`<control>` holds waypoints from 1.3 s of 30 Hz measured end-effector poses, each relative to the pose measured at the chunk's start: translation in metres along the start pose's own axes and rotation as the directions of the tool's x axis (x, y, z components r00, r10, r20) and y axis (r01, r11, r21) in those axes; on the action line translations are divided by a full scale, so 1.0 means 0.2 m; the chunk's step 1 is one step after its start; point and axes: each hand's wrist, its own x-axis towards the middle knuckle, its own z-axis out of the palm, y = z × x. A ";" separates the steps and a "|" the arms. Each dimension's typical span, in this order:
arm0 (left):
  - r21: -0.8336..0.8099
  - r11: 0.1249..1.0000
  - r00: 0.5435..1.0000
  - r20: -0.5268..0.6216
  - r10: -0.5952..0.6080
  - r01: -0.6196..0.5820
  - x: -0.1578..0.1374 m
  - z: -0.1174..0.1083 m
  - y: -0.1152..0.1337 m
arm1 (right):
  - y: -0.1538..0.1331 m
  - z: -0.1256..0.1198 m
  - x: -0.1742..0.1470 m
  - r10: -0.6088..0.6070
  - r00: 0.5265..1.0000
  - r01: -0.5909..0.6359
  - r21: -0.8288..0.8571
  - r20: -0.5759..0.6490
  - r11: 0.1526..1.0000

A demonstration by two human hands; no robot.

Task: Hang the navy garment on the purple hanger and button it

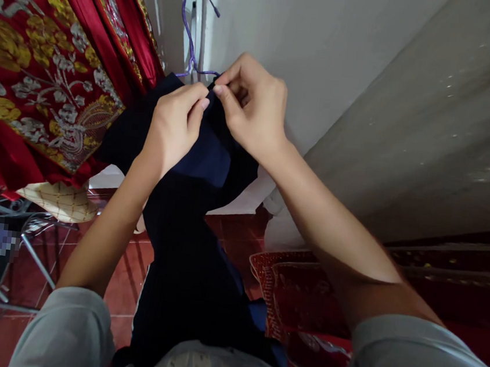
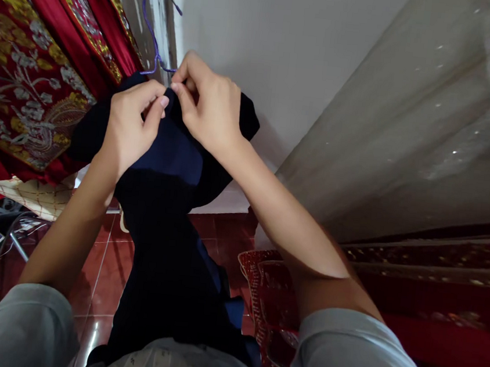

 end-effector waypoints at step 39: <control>0.251 0.877 0.898 0.059 -0.435 0.409 -0.59 -0.61 -0.52 | 0.12 0.28 -0.66 -0.265 0.516 0.255 0.149 0.814 0.955</control>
